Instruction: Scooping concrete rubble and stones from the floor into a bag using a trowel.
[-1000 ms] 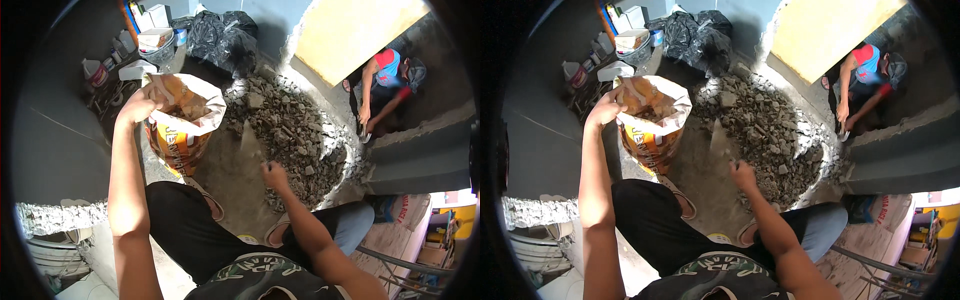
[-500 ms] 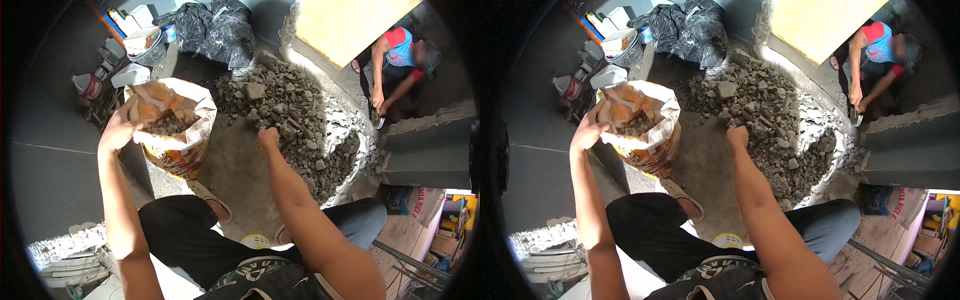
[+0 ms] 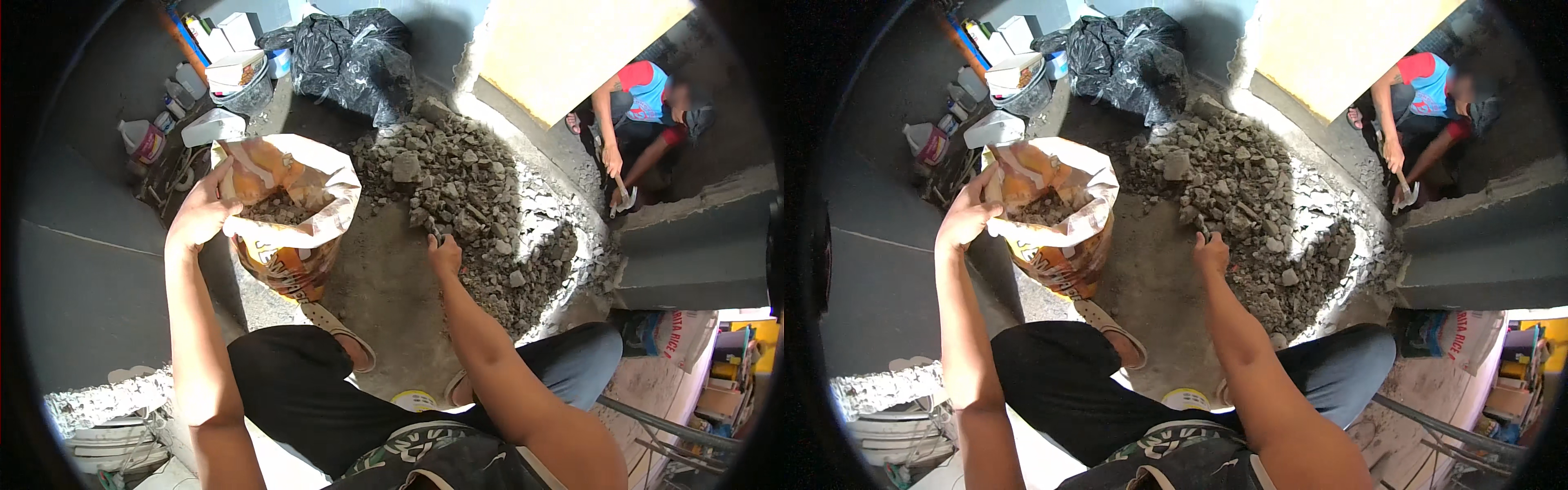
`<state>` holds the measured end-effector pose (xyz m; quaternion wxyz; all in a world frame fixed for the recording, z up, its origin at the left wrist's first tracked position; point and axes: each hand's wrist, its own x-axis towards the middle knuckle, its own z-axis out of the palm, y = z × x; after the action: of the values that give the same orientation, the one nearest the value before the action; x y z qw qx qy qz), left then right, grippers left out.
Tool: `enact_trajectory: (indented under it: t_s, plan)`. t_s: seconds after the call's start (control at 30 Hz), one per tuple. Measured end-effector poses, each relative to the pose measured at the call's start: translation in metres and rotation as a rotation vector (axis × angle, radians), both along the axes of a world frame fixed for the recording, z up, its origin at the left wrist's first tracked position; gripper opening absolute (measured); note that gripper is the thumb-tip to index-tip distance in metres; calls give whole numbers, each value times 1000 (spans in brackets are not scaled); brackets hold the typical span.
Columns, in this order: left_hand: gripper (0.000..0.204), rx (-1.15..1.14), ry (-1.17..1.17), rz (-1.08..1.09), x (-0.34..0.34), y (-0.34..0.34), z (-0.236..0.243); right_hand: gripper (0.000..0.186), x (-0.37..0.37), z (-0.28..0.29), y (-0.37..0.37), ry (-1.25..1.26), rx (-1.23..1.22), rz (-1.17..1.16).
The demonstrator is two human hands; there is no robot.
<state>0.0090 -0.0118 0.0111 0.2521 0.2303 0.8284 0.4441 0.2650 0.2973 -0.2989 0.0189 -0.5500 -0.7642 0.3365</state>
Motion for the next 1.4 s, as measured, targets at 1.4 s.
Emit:
enact_trajectory:
  t_s: [1.4]
  plan:
    - [82,-2,91,21,5,-4,-2,51,121,29,-86,-57,-215,388]
